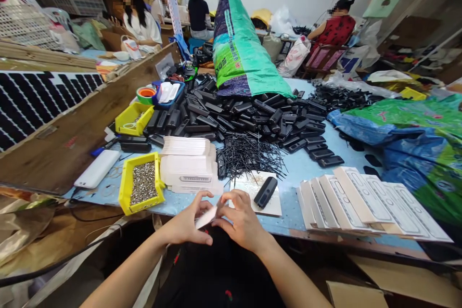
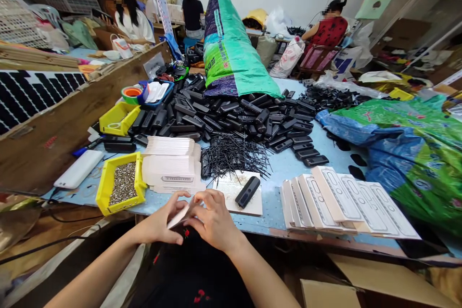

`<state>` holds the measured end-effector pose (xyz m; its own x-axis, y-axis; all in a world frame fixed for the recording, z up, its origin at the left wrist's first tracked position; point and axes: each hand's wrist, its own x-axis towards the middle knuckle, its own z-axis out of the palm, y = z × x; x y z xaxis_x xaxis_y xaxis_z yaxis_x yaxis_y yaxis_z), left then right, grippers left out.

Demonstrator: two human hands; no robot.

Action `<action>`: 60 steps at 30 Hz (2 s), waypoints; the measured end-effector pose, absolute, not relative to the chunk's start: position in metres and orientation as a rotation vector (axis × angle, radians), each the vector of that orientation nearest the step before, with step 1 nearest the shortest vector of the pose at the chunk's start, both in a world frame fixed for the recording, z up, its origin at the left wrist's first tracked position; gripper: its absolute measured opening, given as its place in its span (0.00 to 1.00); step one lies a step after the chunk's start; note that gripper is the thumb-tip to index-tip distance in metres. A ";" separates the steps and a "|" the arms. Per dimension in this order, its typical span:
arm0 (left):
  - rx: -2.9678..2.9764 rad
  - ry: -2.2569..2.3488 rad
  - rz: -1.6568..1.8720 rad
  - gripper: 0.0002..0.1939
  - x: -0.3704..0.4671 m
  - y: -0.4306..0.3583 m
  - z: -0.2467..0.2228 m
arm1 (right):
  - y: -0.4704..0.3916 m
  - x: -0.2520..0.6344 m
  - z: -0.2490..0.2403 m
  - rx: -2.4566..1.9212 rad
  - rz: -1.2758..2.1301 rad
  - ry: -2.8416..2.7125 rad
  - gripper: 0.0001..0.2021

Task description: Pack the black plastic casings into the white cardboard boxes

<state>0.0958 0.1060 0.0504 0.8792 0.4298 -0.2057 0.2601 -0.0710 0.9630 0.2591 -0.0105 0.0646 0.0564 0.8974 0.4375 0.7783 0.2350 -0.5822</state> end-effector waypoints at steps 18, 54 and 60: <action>1.835 0.708 0.246 0.53 0.132 0.081 0.060 | -0.007 0.260 0.054 -1.219 0.850 -0.988 0.12; 1.907 0.924 0.689 0.42 0.099 0.089 0.008 | -0.008 0.265 0.047 -1.287 0.242 -1.208 0.23; 2.188 0.943 0.577 0.32 0.108 0.090 0.004 | 0.031 0.347 0.019 -2.029 0.290 -1.026 0.09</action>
<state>0.1080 0.0900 0.0043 0.6397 0.7580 0.1271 0.4580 -0.5088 0.7289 0.3470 0.0311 0.0188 0.6407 0.7530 0.1502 0.5627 -0.3273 -0.7591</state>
